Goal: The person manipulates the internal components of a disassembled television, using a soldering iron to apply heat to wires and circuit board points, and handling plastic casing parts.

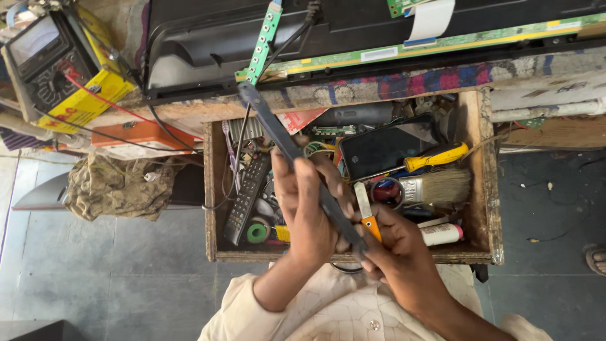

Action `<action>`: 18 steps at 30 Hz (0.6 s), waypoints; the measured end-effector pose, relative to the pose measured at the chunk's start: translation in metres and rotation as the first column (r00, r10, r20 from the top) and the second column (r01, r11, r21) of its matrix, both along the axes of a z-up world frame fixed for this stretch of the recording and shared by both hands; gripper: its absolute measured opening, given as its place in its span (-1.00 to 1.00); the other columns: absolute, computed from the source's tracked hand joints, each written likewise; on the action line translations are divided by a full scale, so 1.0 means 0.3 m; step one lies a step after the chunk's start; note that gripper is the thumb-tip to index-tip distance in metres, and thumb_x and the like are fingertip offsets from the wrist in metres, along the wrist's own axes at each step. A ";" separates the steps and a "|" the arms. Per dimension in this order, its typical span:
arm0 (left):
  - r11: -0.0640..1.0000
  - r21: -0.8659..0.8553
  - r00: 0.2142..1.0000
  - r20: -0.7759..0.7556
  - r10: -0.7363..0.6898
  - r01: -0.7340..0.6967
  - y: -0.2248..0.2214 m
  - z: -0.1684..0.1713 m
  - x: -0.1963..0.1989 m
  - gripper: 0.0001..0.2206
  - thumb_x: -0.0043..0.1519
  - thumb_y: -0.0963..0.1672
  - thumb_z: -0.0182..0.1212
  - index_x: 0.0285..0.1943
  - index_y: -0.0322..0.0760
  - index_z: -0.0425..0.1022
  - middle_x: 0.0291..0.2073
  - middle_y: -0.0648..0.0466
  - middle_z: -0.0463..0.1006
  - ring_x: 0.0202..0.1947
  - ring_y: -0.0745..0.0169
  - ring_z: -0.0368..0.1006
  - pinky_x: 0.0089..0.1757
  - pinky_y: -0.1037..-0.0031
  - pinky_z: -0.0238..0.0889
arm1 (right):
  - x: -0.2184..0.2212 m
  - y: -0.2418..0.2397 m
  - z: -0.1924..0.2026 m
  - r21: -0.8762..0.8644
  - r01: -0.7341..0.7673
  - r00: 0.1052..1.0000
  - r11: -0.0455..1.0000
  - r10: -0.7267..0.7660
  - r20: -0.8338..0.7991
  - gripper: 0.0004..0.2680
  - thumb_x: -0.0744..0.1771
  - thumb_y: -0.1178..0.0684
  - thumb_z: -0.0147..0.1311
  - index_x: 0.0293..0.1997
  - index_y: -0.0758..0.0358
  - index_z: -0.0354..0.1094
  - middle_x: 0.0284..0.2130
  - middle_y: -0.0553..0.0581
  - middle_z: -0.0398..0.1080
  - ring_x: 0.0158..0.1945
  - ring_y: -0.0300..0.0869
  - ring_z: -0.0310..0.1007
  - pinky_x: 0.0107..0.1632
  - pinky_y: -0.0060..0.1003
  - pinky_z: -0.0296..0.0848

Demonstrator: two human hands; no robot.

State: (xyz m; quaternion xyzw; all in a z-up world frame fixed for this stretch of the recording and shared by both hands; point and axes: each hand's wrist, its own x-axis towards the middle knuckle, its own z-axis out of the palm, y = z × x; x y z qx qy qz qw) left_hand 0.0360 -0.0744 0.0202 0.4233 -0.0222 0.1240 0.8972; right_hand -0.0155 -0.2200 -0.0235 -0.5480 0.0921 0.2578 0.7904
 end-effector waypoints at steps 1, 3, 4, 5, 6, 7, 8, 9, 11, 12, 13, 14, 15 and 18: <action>0.999 -0.037 0.999 -0.034 -0.001 -0.001 0.012 -0.006 0.006 -0.71 0.53 -0.03 -0.11 0.31 -0.22 0.15 -0.47 0.05 0.33 -0.64 0.36 0.24 -0.54 0.57 0.21 | -0.008 0.002 0.005 -0.079 -0.007 1.000 0.997 0.009 0.023 -0.84 0.38 0.06 -0.01 -0.01 0.28 0.39 -0.59 -0.02 0.25 -0.60 -0.39 0.13 -0.58 -0.46 0.14; 0.994 -0.108 0.996 -0.091 0.001 -0.011 0.047 -0.014 0.038 -0.70 0.56 -0.01 -0.14 0.29 -0.28 0.16 -0.51 0.08 0.30 -0.65 0.40 0.19 -0.54 0.59 0.17 | -0.015 -0.029 0.024 -0.026 0.035 0.990 0.999 -0.031 0.137 -0.81 0.44 0.02 -0.02 -0.05 0.36 0.42 -0.55 -0.04 0.30 -0.58 -0.44 0.10 -0.55 -0.54 0.10; 0.995 -0.100 0.997 -0.074 -0.011 0.004 0.056 -0.016 0.045 -0.68 0.54 0.01 -0.13 0.32 -0.26 0.18 -0.52 0.10 0.30 -0.67 0.41 0.19 -0.55 0.59 0.16 | -0.019 -0.036 0.033 0.001 0.052 0.979 0.999 -0.052 0.197 -0.78 0.47 0.00 -0.03 -0.07 0.40 0.44 -0.53 -0.05 0.32 -0.56 -0.46 0.09 -0.54 -0.58 0.08; 0.996 -0.091 0.998 -0.057 -0.024 0.018 0.062 -0.020 0.055 -0.65 0.53 0.02 -0.13 0.34 -0.25 0.20 -0.54 0.11 0.30 -0.69 0.41 0.18 -0.56 0.59 0.16 | -0.029 -0.026 0.038 -0.112 0.090 0.953 0.990 -0.053 0.298 -0.81 0.44 0.05 0.01 0.00 0.40 0.43 -0.46 0.01 0.38 -0.52 -0.43 0.17 -0.50 -0.55 0.17; 0.996 -0.084 0.998 -0.046 -0.039 0.035 0.066 -0.025 0.059 -0.62 0.51 0.03 -0.12 0.37 -0.24 0.23 -0.56 0.13 0.29 -0.70 0.41 0.18 -0.57 0.58 0.15 | -0.044 -0.014 0.045 -0.219 0.140 0.918 0.966 -0.044 0.393 -0.80 0.40 0.09 0.04 0.07 0.41 0.42 -0.38 0.06 0.44 -0.48 -0.39 0.26 -0.46 -0.51 0.27; 0.996 -0.077 0.998 -0.050 -0.043 0.039 0.070 -0.032 0.064 -0.62 0.51 0.04 -0.13 0.37 -0.24 0.23 -0.56 0.12 0.29 -0.70 0.42 0.18 -0.57 0.59 0.14 | -0.050 -0.001 0.050 -0.316 0.200 0.875 0.928 -0.024 0.484 -0.76 0.37 0.13 0.08 0.14 0.41 0.42 -0.31 0.12 0.49 -0.44 -0.35 0.34 -0.43 -0.48 0.36; 0.996 -0.074 0.997 -0.060 -0.049 0.045 0.070 -0.040 0.065 -0.62 0.51 0.04 -0.13 0.36 -0.24 0.24 -0.56 0.12 0.29 -0.69 0.43 0.17 -0.57 0.60 0.13 | -0.055 0.008 0.057 -0.366 0.224 0.842 0.903 0.010 0.539 -0.76 0.36 0.13 0.09 0.13 0.41 0.43 -0.26 0.14 0.52 -0.38 -0.32 0.41 -0.37 -0.47 0.40; 0.996 -0.071 0.996 -0.069 -0.056 0.051 0.069 -0.048 0.062 -0.61 0.51 0.05 -0.13 0.36 -0.24 0.25 -0.57 0.12 0.29 -0.68 0.43 0.17 -0.57 0.62 0.12 | -0.059 0.016 0.064 -0.413 0.251 0.806 0.875 0.048 0.590 -0.76 0.35 0.14 0.11 0.12 0.40 0.44 -0.21 0.16 0.55 -0.32 -0.29 0.48 -0.31 -0.46 0.45; 0.996 -0.075 0.995 -0.079 -0.058 0.052 0.062 -0.052 0.057 -0.61 0.50 0.05 -0.13 0.35 -0.24 0.24 -0.56 0.12 0.29 -0.68 0.43 0.17 -0.58 0.61 0.12 | -0.060 0.042 0.080 -0.474 0.294 0.744 0.830 0.113 0.658 -0.77 0.34 0.14 0.14 0.09 0.40 0.47 -0.16 0.19 0.58 -0.24 -0.25 0.58 -0.22 -0.43 0.51; 0.996 -0.077 0.995 -0.081 -0.061 0.055 0.060 -0.049 0.057 -0.61 0.50 0.05 -0.13 0.34 -0.24 0.24 -0.55 0.11 0.29 -0.68 0.44 0.17 -0.58 0.61 0.12 | -0.058 0.052 0.086 -0.491 0.304 0.722 0.816 0.139 0.678 -0.78 0.34 0.15 0.15 0.08 0.39 0.48 -0.17 0.20 0.59 -0.22 -0.24 0.61 -0.19 -0.42 0.52; 0.997 -0.050 0.994 -0.091 -0.060 0.055 0.060 -0.044 0.054 -0.59 0.49 0.06 -0.12 0.34 -0.26 0.25 -0.55 0.13 0.29 -0.68 0.44 0.17 -0.58 0.61 0.13 | -0.056 0.059 0.093 -0.508 0.315 0.699 0.802 0.166 0.696 -0.78 0.33 0.15 0.16 0.06 0.39 0.49 -0.17 0.21 0.59 -0.20 -0.23 0.63 -0.16 -0.40 0.53; 0.998 -0.023 0.993 -0.103 -0.058 0.056 0.062 -0.038 0.048 -0.58 0.49 0.07 -0.11 0.34 -0.28 0.26 -0.56 0.14 0.29 -0.68 0.45 0.17 -0.58 0.61 0.14 | -0.056 0.064 0.098 -0.512 0.321 0.698 0.797 0.166 0.697 -0.79 0.33 0.16 0.16 0.06 0.39 0.50 -0.18 0.21 0.60 -0.21 -0.22 0.64 -0.18 -0.41 0.54; 0.998 0.004 0.992 -0.115 -0.056 0.057 0.064 -0.031 0.046 -0.56 0.48 0.07 -0.10 0.34 -0.30 0.27 -0.56 0.15 0.30 -0.68 0.46 0.18 -0.58 0.61 0.15 | -0.056 0.066 0.101 -0.516 0.328 0.697 0.792 0.166 0.697 -0.79 0.32 0.17 0.17 0.05 0.38 0.50 -0.18 0.21 0.60 -0.22 -0.22 0.65 -0.21 -0.42 0.55; 0.991 0.129 0.995 -0.095 -0.025 0.037 0.066 -0.011 0.052 -0.56 0.50 0.06 -0.04 0.35 -0.33 0.29 -0.53 0.14 0.31 -0.58 0.48 0.18 -0.53 0.63 0.11 | -0.056 0.065 0.099 -0.507 0.333 0.679 0.795 0.171 0.714 -0.80 0.32 0.19 0.17 0.04 0.38 0.51 -0.18 0.22 0.60 -0.21 -0.21 0.66 -0.22 -0.41 0.57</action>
